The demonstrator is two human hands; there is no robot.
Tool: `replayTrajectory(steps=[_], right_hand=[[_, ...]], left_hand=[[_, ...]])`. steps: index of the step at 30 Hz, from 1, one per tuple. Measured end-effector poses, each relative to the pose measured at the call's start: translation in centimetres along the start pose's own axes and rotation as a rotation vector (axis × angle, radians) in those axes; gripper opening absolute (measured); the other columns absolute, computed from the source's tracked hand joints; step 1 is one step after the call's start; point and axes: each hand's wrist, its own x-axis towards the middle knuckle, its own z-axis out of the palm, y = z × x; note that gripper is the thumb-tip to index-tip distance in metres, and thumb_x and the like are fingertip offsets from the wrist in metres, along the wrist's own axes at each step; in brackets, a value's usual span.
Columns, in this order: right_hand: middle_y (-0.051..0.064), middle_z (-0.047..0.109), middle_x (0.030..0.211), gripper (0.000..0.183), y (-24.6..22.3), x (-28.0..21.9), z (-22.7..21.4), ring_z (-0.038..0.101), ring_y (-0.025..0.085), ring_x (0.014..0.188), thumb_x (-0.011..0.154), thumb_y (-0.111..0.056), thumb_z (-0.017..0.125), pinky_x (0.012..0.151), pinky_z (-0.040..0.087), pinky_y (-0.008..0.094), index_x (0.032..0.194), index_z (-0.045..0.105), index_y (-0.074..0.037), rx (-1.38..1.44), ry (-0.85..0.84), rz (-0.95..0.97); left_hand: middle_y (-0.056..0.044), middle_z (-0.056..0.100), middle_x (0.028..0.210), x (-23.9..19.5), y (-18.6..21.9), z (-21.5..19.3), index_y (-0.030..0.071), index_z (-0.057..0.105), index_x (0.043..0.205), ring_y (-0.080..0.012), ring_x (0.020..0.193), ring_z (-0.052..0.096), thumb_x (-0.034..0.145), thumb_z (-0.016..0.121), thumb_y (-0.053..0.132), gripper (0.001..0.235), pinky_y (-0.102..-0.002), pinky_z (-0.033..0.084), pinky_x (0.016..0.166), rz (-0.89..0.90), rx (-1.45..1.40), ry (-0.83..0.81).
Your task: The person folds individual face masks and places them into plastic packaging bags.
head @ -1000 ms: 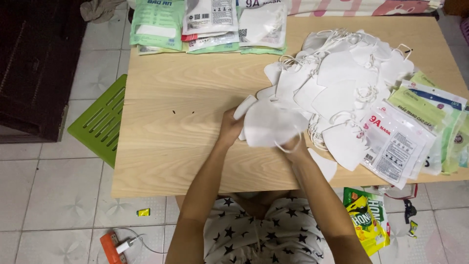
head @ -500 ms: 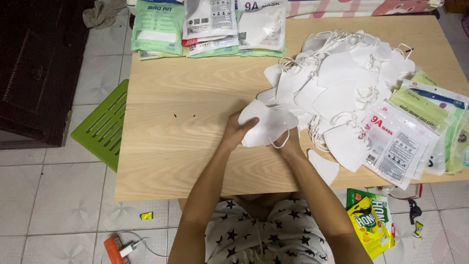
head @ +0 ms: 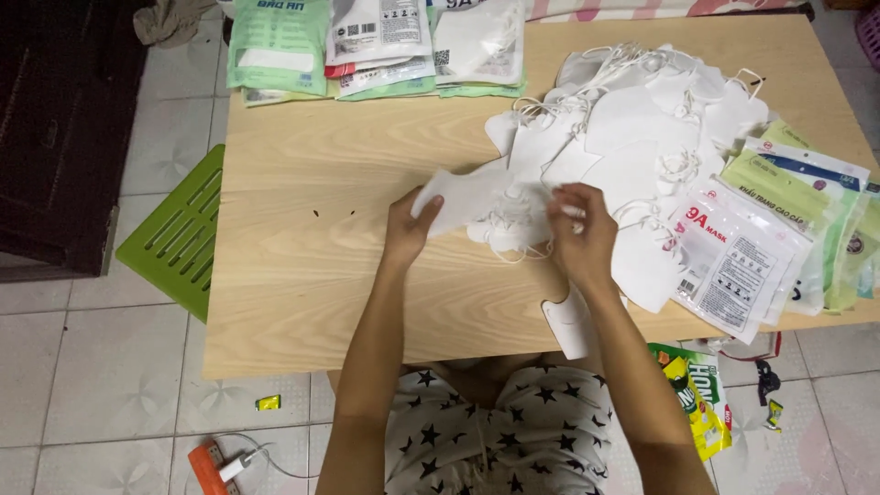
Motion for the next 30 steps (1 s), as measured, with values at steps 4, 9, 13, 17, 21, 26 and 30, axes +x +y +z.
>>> replayTrajectory(steps=[4, 9, 13, 17, 21, 26, 30], right_hand=[[0.029, 0.058, 0.133, 0.061, -2.4, 1.1, 2.9, 0.052, 0.048, 0.130, 0.089, -0.023, 0.075, 0.114, 0.037, 0.057, 0.140, 0.054, 0.001, -0.388, -0.260, -0.526], [0.031, 0.059, 0.137, 0.066, 0.0, 2.0, 7.3, 0.048, 0.045, 0.139, 0.092, -0.039, 0.072, 0.127, 0.017, 0.053, 0.139, 0.055, 0.005, -0.607, -0.458, -0.672], [0.026, 0.070, 0.104, 0.057, -2.0, 1.8, 7.9, 0.066, 0.041, 0.111, 0.096, -0.051, 0.064, 0.114, 0.033, 0.049, 0.117, 0.059, 0.001, -0.720, -0.593, -0.476], [0.021, 0.072, 0.101, 0.064, -1.6, 2.0, 7.8, 0.070, 0.044, 0.102, 0.088, -0.065, 0.070, 0.092, 0.052, 0.049, 0.116, 0.057, -0.009, -0.719, -0.617, -0.251], [0.026, 0.073, 0.090, 0.043, -0.8, 3.8, 5.1, 0.070, 0.051, 0.091, 0.091, -0.045, 0.073, 0.081, 0.051, 0.059, 0.109, 0.065, -0.008, -0.546, -0.552, -0.365], [0.004, 0.078, 0.096, 0.022, 3.7, 8.5, 4.5, 0.075, 0.032, 0.091, 0.092, -0.038, 0.072, 0.079, 0.060, 0.048, 0.106, 0.076, -0.021, -0.792, -0.331, -0.309], [0.011, 0.078, 0.108, 0.038, 2.1, 8.0, 7.4, 0.075, 0.034, 0.097, 0.087, -0.035, 0.075, 0.084, 0.060, 0.048, 0.117, 0.075, -0.013, -1.005, -0.510, -0.420]], left_hand=[[-0.017, 0.076, 0.105, 0.0, 1.5, 0.7, 0.004, 0.077, 0.110, -0.0239, 0.102, 0.069, 0.100, 0.067, 0.009, 0.015, -0.043, 0.054, 0.092, 0.179, 0.112, -0.121], [-0.018, 0.076, 0.105, 0.0, -0.5, 0.5, 0.004, 0.078, 0.110, -0.0252, 0.105, 0.068, 0.099, 0.067, 0.005, 0.017, -0.045, 0.053, 0.092, 0.202, 0.071, -0.199], [-0.014, 0.077, 0.106, 0.0, -2.0, -0.6, 0.005, 0.078, 0.114, -0.0173, 0.105, 0.062, 0.096, 0.071, 0.007, 0.019, -0.043, 0.052, 0.095, 0.062, 0.023, -0.179], [-0.016, 0.077, 0.102, 0.3, -1.4, -1.3, 0.005, 0.079, 0.111, -0.0224, 0.097, 0.067, 0.094, 0.074, 0.008, 0.018, -0.041, 0.055, 0.088, -0.117, 0.033, -0.153], [-0.010, 0.075, 0.093, 1.2, -1.9, -2.8, 0.007, 0.079, 0.108, -0.0199, 0.088, 0.068, 0.092, 0.076, 0.014, 0.017, -0.037, 0.056, 0.081, -0.229, 0.045, -0.023], [-0.006, 0.075, 0.092, 2.0, -0.8, -4.3, 0.006, 0.077, 0.108, -0.0139, 0.082, 0.065, 0.097, 0.071, 0.012, 0.014, -0.027, 0.055, 0.075, -0.193, -0.125, 0.498], [-0.004, 0.075, 0.092, 2.0, -1.6, -3.8, 0.008, 0.077, 0.109, -0.0128, 0.084, 0.066, 0.096, 0.072, 0.011, 0.014, -0.028, 0.056, 0.078, -0.151, -0.151, 0.513]])
